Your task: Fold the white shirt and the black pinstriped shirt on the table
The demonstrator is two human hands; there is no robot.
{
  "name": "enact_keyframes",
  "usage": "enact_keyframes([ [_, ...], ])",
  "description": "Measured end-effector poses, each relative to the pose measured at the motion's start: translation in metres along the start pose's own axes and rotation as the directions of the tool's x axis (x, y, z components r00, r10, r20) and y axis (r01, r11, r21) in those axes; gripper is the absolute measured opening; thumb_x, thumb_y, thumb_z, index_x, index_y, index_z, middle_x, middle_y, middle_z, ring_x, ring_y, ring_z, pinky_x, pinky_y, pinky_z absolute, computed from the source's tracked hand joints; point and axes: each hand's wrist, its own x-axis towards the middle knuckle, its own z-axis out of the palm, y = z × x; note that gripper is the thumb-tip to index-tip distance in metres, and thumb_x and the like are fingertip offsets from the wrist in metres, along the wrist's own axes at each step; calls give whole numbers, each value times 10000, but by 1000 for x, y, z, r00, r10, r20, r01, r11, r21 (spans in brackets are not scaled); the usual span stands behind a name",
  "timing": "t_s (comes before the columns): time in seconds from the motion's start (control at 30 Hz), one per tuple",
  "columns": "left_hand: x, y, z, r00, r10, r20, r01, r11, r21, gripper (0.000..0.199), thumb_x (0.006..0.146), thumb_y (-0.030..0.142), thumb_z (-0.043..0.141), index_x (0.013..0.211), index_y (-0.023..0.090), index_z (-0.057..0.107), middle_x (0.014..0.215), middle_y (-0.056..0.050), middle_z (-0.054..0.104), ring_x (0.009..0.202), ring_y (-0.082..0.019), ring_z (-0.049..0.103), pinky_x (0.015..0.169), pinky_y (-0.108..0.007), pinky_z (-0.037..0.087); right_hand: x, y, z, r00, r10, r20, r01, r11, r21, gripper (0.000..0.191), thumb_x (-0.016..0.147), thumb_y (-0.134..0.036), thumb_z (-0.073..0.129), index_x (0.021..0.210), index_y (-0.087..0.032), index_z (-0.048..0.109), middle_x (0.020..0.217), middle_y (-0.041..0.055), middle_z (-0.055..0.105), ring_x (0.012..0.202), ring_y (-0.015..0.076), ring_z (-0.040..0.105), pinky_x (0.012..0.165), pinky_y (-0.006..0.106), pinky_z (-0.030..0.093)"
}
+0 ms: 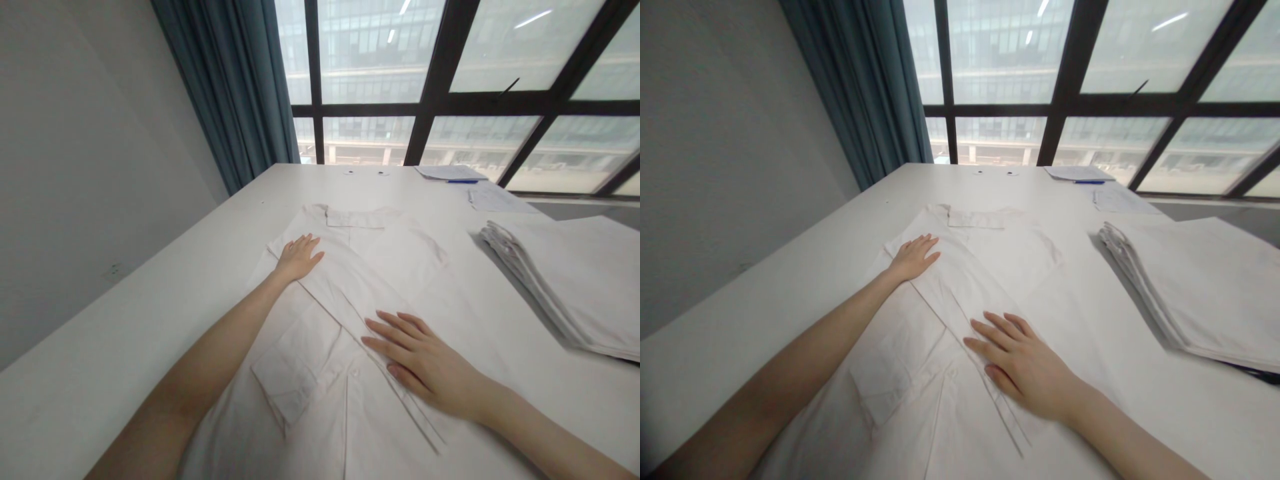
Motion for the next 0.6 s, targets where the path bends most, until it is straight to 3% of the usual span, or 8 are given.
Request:
enact_keyframes([
  [0.2,16,-33,-6,981,-191,-40,189,981,-39,588,958,470,372,1452,152,404,1568,-159,294,1453,-308,243,1148,-489,205,-2,2,-12,999,45,4,-45,988,151,423,993,-346,420,1412,-333,475,1506,22,445,1421,219,334,1135,474,329],
  [0.27,25,-46,-10,971,-231,-54,227,972,-65,579,943,435,407,1440,138,414,1556,-174,315,1448,-323,251,1138,-502,223,-4,18,-16,993,103,-49,-95,984,148,410,987,-349,423,1388,-322,503,1497,36,457,1405,224,364,1109,456,374],
  [0.33,36,-55,-15,961,-267,-66,260,960,-106,560,921,389,448,1436,172,416,1523,-150,389,1418,-311,318,1124,-485,264,-2,49,-19,967,215,-139,-201,974,108,425,963,-368,456,1377,-294,515,1495,69,456,1400,255,369,1094,482,384],
  [0.4,51,-61,-19,948,-310,-70,296,942,-161,542,909,352,458,1431,212,418,1460,-119,486,1358,-282,420,1095,-449,323,5,92,-24,875,409,-258,-394,912,112,451,916,-360,516,1345,-222,545,1463,132,481,1374,295,402,1099,513,355],
  [0.47,67,-65,-21,929,-364,-62,343,913,-221,534,907,342,449,1427,224,418,1391,-112,558,1281,-266,509,1051,-428,378,17,138,-29,668,683,-296,-636,730,250,461,855,-286,575,1296,-153,575,1427,182,501,1331,323,446,1102,506,341],
  [0.5,75,-66,-22,918,-394,-55,369,896,-248,534,904,345,450,1422,219,423,1366,-121,578,1255,-270,534,1035,-433,393,25,159,-32,605,735,-306,-683,676,277,483,845,-258,571,1308,-120,555,1414,212,500,1333,359,430,1095,550,326],
  [0.6,96,-67,-23,881,-471,-32,441,846,-300,536,848,356,533,1353,178,505,1331,-186,586,1256,-348,521,1019,-509,386,51,206,-42,493,815,-306,-734,578,357,517,841,-197,562,1341,-80,503,1346,238,543,1300,384,451,1076,576,326],
])
